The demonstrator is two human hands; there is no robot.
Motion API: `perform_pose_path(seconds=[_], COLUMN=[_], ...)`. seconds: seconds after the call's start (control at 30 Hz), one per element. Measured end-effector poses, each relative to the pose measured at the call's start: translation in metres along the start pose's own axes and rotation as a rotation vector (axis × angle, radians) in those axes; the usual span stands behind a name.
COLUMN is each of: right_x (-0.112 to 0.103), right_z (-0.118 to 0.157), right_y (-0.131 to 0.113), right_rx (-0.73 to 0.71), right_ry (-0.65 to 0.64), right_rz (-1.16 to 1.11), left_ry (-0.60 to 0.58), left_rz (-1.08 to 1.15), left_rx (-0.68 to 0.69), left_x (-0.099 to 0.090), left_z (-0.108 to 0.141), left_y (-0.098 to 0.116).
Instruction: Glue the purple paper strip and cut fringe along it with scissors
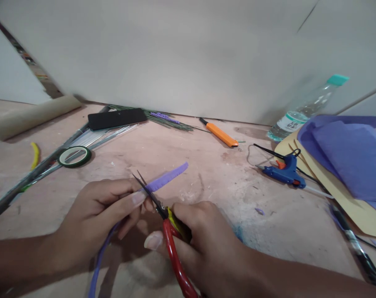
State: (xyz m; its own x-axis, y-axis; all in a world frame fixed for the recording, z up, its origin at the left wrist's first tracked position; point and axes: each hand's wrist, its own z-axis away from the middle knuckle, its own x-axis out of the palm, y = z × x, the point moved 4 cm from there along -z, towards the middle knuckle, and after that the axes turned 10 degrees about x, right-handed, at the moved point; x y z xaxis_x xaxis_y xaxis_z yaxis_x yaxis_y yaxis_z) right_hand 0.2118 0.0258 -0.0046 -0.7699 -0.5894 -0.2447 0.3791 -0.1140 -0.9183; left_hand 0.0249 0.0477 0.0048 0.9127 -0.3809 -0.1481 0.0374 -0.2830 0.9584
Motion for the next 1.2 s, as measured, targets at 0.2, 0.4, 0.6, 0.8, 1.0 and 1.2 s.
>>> perform_pose_path(seconds=[0.2, 0.4, 0.6, 0.8, 1.0, 1.2], right_x=[-0.0021, -0.0024, -0.0021, -0.0021, -0.0044, -0.0035], right_z=[0.0004, 0.0016, 0.0031, 0.0033, -0.0004, -0.0008], right_y=[0.0009, 0.0049, 0.0036, 0.0042, 0.005, 0.0055], right_rx=[0.006, 0.002, 0.037, 0.031, 0.011, 0.014], right_ry=[0.025, 0.021, 0.01, 0.016, 0.006, -0.01], right_rz=[0.048, 0.071, 0.102, 0.108, 0.063, 0.057], left_ry=[0.038, 0.072, -0.012, -0.028, -0.002, 0.043], left_rz=[0.001, -0.052, -0.052, -0.051, -0.061, 0.042], left_rx=[0.0, 0.029, 0.009, -0.005, -0.019, -0.089], left_x=[-0.0015, -0.0041, 0.0001, 0.0009, -0.0012, -0.0008], left_z=[-0.0033, -0.0069, 0.0017, -0.0001, -0.0005, 0.0014], left_y=[0.0025, 0.0056, 0.0025, 0.0029, 0.0019, -0.0037])
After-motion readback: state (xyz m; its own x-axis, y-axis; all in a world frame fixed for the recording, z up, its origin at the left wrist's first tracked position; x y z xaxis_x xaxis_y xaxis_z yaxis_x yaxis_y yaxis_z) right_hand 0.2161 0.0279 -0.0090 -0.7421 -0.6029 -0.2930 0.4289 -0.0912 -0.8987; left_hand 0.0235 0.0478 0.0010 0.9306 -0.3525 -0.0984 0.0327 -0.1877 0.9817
